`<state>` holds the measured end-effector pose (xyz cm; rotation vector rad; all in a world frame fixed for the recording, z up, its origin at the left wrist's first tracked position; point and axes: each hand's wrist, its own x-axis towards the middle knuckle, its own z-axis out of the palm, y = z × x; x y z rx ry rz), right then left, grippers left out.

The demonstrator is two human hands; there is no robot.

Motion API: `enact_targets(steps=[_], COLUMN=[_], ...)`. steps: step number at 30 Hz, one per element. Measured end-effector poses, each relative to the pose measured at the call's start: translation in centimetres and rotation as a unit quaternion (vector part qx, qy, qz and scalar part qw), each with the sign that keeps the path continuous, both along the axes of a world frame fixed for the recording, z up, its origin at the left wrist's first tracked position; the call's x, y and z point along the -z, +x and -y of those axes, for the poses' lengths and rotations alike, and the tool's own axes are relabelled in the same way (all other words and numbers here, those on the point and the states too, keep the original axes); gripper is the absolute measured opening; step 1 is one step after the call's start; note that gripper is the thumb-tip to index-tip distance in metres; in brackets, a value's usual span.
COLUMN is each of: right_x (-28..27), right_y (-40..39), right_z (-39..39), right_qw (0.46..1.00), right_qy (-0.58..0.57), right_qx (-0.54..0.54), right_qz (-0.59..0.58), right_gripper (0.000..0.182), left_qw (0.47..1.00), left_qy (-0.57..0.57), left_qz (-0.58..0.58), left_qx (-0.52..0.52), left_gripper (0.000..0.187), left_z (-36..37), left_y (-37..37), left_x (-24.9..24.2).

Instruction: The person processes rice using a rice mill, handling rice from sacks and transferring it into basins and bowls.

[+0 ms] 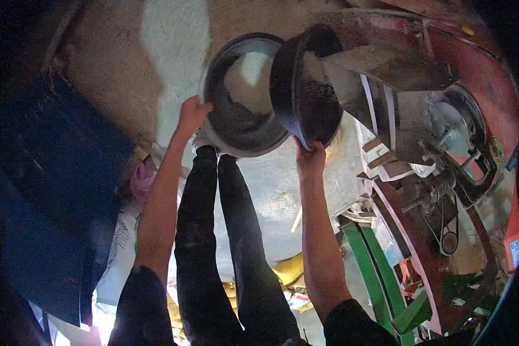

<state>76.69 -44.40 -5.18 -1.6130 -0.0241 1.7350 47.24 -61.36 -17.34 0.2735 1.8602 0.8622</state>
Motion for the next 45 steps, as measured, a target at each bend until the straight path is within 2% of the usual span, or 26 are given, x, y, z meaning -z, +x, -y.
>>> enact_targets(steps=[1, 3, 5, 6, 8, 9, 11, 12, 14, 15, 17, 21, 23, 24, 26, 29, 32, 34, 36, 37, 38, 40, 41, 42, 44, 45], right_x=[0.5, 2.1, 4.6, 5.4, 7.5, 8.7, 10.7, 11.3, 12.3, 11.1, 8.3, 8.6, 7.5, 6.6, 4.4, 1.1, -3.4, -5.6, -7.1, -9.6, -9.4, -8.3, -6.7, -6.1, -4.9, -3.2], right_y=[-0.2, 0.0, 0.5, 0.6, 0.4, 0.7, 1.5, 2.5, 4.2, 3.4, 2.4, 4.9, 5.6, 6.0, 6.6, 5.4, 3.0, 1.7, 0.7, -0.6, -0.4, 0.1, 0.6, 0.9, 1.7, 2.7], right_z=[0.0, 0.2, -0.1, -0.3, -0.6, -0.2, 0.2, 0.4, 0.9, 1.0, 0.8, 1.4, 2.0, 2.6, 4.4, 6.2, 8.0, 9.4, 10.5, 10.2, 10.5, 11.6, 12.1, 12.3, 12.0, 12.0], right_qw=[1.0, 0.999, 1.0, 1.0, 1.0, 0.999, 0.994, 0.994, 0.997, 0.997, 0.976, 0.973, 0.96, 0.963, 0.932, 0.907, 0.906, 0.909, 0.941, 0.948, 0.95, 0.96, 0.969, 0.971, 0.955, 0.964], right_qy=[0.019, 0.036, 0.015, 0.011, -0.011, -0.016, -0.041, -0.042, -0.045, -0.045, -0.173, -0.157, -0.136, -0.126, -0.097, -0.129, -0.137, -0.146, -0.144, -0.141, -0.138, -0.079, -0.049, -0.05, -0.038, -0.055], right_qx=[-0.013, -0.019, -0.002, 0.002, 0.025, 0.03, 0.051, 0.055, -0.048, -0.045, -0.092, -0.127, -0.2, -0.199, -0.312, -0.363, -0.375, -0.373, -0.305, -0.285, -0.28, -0.267, -0.235, -0.228, -0.234, -0.195], right_qz=[-0.015, -0.029, 0.001, 0.001, 0.015, 0.013, 0.09, 0.09, -0.05, -0.051, 0.097, 0.108, 0.139, 0.134, 0.155, 0.17, 0.137, 0.116, 0.019, 0.022, 0.018, 0.037, 0.054, 0.052, 0.181, 0.172], right_gripper=[0.047, 0.046, 0.046, 0.046, 0.044, 0.044, 0.042, 0.042, 0.04, 0.04, 0.054, 0.05, 0.05, 0.05, 0.051, 0.053, 0.054, 0.053, 0.061, 0.067, 0.067, 0.064, 0.053, 0.053, 0.041, 0.039], left_qw=[1.0, 0.996, 0.993, 0.993, 0.984, 0.983, 0.984, 0.984, 0.976, 0.976, 0.96, 0.949, 0.938, 0.939, 0.924, 0.922, 0.928, 0.938, 0.945, 0.953, 0.954, 0.977, 0.983, 0.982, 0.987, 0.986], left_qy=[-0.016, 0.005, -0.017, -0.02, -0.159, -0.163, -0.147, -0.146, -0.116, -0.116, -0.096, -0.053, -0.033, -0.022, -0.009, -0.01, 0.015, -0.008, 0.0, -0.005, -0.002, 0.013, -0.046, -0.106, -0.037, -0.007], left_qz=[0.01, 0.034, -0.019, -0.019, -0.059, -0.062, -0.094, -0.095, -0.056, -0.057, -0.036, -0.014, 0.02, 0.017, 0.004, 0.014, 0.009, -0.011, 0.004, -0.029, -0.032, -0.062, -0.093, -0.123, -0.129, -0.156], left_qx=[-0.008, -0.088, -0.119, -0.115, -0.056, -0.051, -0.043, -0.039, -0.177, -0.174, -0.26, -0.311, -0.343, -0.342, -0.383, -0.387, -0.373, -0.347, -0.326, -0.302, -0.297, -0.203, -0.149, -0.094, -0.092, -0.064], left_gripper=[0.023, 0.023, 0.021, 0.021, 0.014, 0.014, 0.013, 0.013, 0.015, 0.015, 0.023, 0.03, 0.033, 0.033, 0.031, 0.028, 0.024, 0.022, 0.023, 0.021, 0.021, 0.019, 0.019, 0.02, 0.024, 0.024], left_z=[1.5, 1.3, 3.7, 5.9, 10.5, 10.2, 9.7, 10.8, 13.0, 13.3, 13.5, 13.4, 12.7, 13.0, 13.6, 11.0, 11.1, 10.1, 9.8, 9.0, 8.1, 5.9, 5.2, 4.8, 3.9, 2.6], left_y=[-0.7, -2.4, -2.9, -3.4, -4.4, -4.6, -4.7, -4.3, -3.6, -3.4, -2.6, -1.1, -0.6, -0.3, 0.1, 0.2, 0.7, 1.0, 1.4, 1.8, 2.3, 3.0, 3.1, 3.3, 4.1, 4.2], left_x=[-0.5, -6.6, -8.1, -7.9, -6.7, -9.0, -13.3, -13.4, -13.4, -14.2, -16.0, -20.4, -23.4, -24.4, -26.4, -32.0, -33.9, -36.3, -37.2, -37.3, -37.4, -37.4, -36.1, -33.8, -27.9, -26.0])
